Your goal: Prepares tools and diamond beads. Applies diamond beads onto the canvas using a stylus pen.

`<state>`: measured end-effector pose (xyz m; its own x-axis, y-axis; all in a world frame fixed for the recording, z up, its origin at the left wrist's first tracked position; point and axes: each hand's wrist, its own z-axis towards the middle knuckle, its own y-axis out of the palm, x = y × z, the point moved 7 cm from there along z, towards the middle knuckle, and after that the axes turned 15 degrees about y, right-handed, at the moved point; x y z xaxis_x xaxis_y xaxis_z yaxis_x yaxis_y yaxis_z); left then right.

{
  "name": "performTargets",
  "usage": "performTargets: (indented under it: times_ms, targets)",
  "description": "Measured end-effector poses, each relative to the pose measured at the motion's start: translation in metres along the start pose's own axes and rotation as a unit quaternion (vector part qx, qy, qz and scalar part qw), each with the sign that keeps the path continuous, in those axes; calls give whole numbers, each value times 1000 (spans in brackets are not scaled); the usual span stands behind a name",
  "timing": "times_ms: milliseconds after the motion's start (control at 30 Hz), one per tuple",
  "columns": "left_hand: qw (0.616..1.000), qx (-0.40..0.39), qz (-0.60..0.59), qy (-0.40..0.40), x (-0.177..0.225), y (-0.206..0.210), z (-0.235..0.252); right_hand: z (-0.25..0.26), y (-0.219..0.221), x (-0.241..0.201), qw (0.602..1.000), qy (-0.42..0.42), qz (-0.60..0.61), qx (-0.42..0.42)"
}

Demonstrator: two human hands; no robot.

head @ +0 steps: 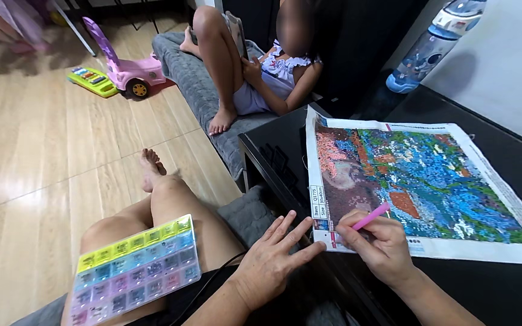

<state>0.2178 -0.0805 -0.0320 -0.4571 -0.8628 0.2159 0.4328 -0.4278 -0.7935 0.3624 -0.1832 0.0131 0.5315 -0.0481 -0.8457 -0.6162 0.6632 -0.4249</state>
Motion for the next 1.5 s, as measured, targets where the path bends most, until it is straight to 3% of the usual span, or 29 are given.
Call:
performTargets:
  times_ms: [233,500,933,1233,1500]
  targets:
    - [1000,-4,-1,-2,0,0,0,0,-1,2,1000,6,-4,11]
    - [1000,1,-5,-2,0,0,1,2,-9,8,995,83,49,34]
    - [1000,7,-3,-5,0,1,-1,0,-2,5,999,33,19,7]
    - [1000,5,-1,-2,0,1,0,1,-2,6,998,45,35,-4]
    - [1000,13,-6,-4,0,-1,0,5,-16,10,988,96,96,74]
